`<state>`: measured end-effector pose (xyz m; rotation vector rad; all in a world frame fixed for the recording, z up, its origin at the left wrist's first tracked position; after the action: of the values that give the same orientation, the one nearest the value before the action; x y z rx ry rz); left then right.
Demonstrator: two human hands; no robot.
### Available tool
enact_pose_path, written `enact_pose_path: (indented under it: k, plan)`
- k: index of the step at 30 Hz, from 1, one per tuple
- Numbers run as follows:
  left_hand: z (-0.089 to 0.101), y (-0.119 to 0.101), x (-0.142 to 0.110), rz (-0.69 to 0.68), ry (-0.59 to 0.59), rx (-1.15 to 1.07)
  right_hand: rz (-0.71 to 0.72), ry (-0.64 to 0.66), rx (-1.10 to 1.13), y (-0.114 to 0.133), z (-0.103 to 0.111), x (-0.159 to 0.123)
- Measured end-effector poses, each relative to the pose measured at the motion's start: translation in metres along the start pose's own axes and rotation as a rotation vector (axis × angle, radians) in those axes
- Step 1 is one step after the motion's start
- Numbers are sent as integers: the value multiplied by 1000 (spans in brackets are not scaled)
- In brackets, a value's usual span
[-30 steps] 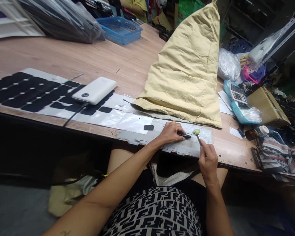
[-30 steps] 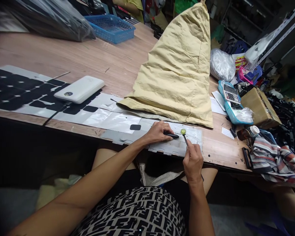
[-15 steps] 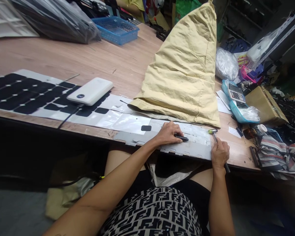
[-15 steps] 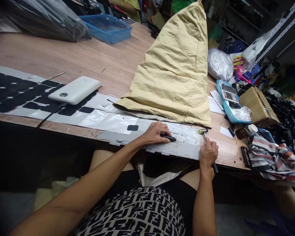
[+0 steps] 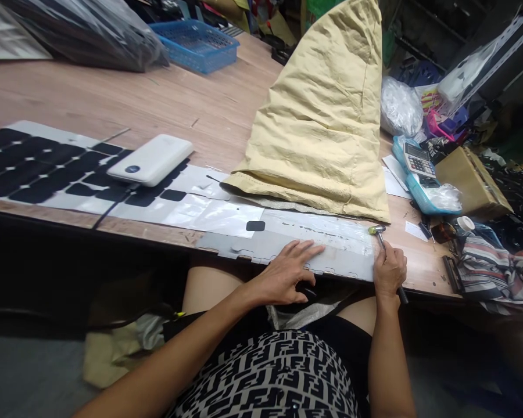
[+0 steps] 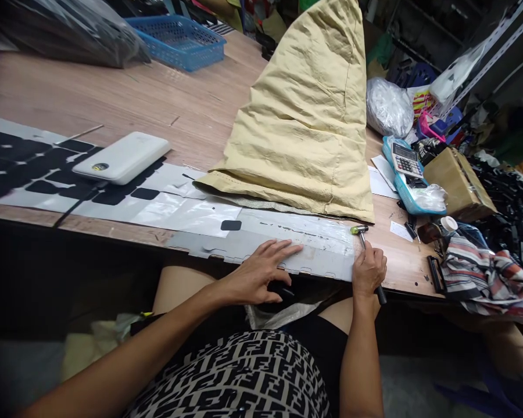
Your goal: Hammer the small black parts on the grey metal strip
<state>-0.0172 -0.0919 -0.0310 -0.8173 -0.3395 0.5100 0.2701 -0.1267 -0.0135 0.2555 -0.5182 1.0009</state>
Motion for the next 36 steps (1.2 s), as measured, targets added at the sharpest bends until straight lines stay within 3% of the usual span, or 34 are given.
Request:
enact_pose_path:
  k: [3, 6, 9, 13, 16, 21, 25, 36]
  plan:
    - [10, 4, 3, -7, -84, -116, 6, -4, -1, 0, -1, 0]
    - [44, 25, 15, 119, -299, -158, 9, -15, -6, 1, 0, 0]
    - [85, 52, 27, 367, -517, 63, 10, -17, -12, 1, 1, 0]
    - [115, 69, 46, 558, -522, 345, 9, -16, -12, 2, 3, 0]
    - [121, 72, 62, 549, -490, 377, -4, -16, -7, 3, 4, 0]
    - [135, 78, 84, 442, -602, 279, -10, -11, 14, 4, 5, 0]
    - [140, 90, 98, 420, -611, 207, -9, -3, 21, 4, 5, 0]
    - [116, 88, 119, 534, -805, 191, 3, -15, -4, 5, 4, 0]
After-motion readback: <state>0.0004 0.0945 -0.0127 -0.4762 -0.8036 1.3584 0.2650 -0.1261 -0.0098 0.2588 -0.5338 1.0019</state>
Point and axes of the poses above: each hand's wrist, its own x-axis towards the middle knuckle, its own z-axis out of the back of the hand, y = z × x, the point moved 6 cm from there along x, towards the middle knuckle, and after that the axes turned 12 degrees about -x, right-handed, at the moved point
